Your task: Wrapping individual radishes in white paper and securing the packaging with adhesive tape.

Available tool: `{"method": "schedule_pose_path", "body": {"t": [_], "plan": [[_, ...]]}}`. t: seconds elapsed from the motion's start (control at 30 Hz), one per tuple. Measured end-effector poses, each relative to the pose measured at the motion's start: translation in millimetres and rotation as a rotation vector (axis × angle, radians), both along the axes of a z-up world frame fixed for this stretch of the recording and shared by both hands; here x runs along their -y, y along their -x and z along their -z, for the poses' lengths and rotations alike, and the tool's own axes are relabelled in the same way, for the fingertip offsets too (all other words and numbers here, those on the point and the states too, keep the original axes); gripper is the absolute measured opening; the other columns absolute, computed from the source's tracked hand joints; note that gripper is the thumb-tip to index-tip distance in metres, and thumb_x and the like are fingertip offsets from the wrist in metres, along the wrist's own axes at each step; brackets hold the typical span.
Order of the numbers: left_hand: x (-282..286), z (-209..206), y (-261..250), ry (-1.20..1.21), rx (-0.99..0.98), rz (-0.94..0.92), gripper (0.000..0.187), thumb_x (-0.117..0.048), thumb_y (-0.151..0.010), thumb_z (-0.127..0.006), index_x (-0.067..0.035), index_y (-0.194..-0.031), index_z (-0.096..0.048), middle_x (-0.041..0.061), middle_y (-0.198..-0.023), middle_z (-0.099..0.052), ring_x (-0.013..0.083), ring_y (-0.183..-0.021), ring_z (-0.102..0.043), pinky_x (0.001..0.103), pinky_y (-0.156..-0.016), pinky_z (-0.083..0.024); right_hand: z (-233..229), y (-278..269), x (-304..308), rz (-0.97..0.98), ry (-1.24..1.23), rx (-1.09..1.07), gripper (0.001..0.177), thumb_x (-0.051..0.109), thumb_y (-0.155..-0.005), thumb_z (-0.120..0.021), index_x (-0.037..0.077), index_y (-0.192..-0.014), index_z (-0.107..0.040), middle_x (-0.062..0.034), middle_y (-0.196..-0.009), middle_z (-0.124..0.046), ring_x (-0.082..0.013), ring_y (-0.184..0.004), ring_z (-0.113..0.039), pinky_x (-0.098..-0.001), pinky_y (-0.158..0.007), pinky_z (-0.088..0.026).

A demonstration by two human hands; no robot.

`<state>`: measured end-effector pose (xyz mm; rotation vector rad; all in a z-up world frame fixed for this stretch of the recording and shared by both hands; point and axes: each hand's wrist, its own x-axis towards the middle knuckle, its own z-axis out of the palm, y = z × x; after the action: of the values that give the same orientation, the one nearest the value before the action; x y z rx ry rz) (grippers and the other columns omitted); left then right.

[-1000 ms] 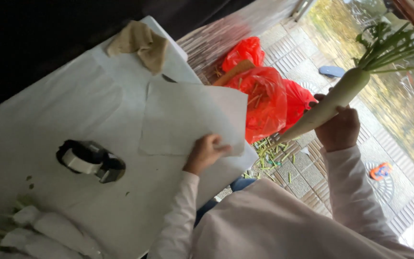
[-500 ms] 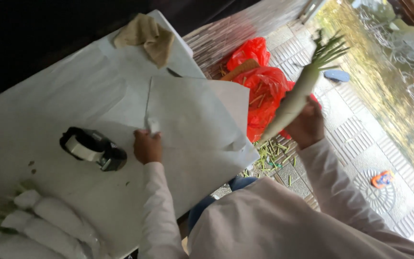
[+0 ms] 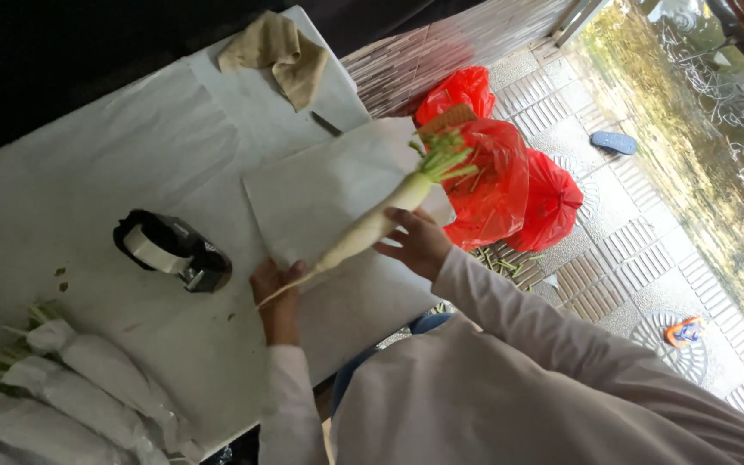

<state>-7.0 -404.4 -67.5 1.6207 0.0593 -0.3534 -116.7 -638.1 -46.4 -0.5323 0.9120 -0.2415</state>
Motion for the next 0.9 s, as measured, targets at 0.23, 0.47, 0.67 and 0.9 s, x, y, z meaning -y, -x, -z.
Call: {"method": "schedule_pose_path", "body": {"t": [0.23,0.47,0.67,0.9], "plan": [[-18.4,23.8,40.7,-0.191,-0.331,-0.126,0.037,-0.038,-0.091,-0.077,-0.008,-0.112,-0.07,0.013,-0.108,-0.065,0.0234,-0.099,-0.058,0.041,-0.072,-0.05,-12.2,-17.0,-15.6,-0.032,-0.028,0.003,0.051,0.009,-0.085,-0.079,0.011,-0.13,-0.057,-0.0124,-0.119,-0.055,-0.0401,-0.113,-0.062,-0.066,-0.097,-0.055],[-17.7,19.4,48.0,-0.234,-0.281,-0.113,0.026,-0.022,-0.099,-0.064,-0.002,-0.112,-0.075,0.011,-0.089,-0.063,0.0211,-0.084,-0.059,0.038,-0.061,-0.058,2.7,-2.8,-21.2,-0.048,-0.005,-0.085,0.057,0.012,-0.089,-0.078,-0.001,-0.136,-0.048,-0.0254,-0.121,-0.055,-0.0474,-0.113,-0.063,-0.0638,-0.095,-0.057],[-20.3,11.2,46.0,-0.153,-0.335,-0.158,0.027,-0.023,-0.097,-0.068,-0.002,-0.114,-0.073,0.01,-0.094,-0.064,0.0186,-0.079,-0.059,0.036,-0.06,-0.06,31.0,-3.3,-31.8,-0.083,0.047,-0.104,0.057,0.014,-0.088,-0.082,-0.002,-0.133,-0.05,-0.0284,-0.119,-0.061,-0.0469,-0.107,-0.067,-0.0648,-0.093,-0.057],[-27.2,-14.1,49.7,-0.092,-0.405,-0.187,0.037,-0.017,-0.093,-0.075,0.005,-0.121,-0.067,0.019,-0.107,-0.063,0.0266,-0.092,-0.061,0.047,-0.069,-0.061,-40.7,-15.9,8.2,0.122,0.178,0.035,0.033,0.008,-0.089,-0.065,0.005,-0.12,-0.053,-0.0061,-0.112,-0.059,-0.03,-0.104,-0.066,-0.0576,-0.096,-0.056]]}}
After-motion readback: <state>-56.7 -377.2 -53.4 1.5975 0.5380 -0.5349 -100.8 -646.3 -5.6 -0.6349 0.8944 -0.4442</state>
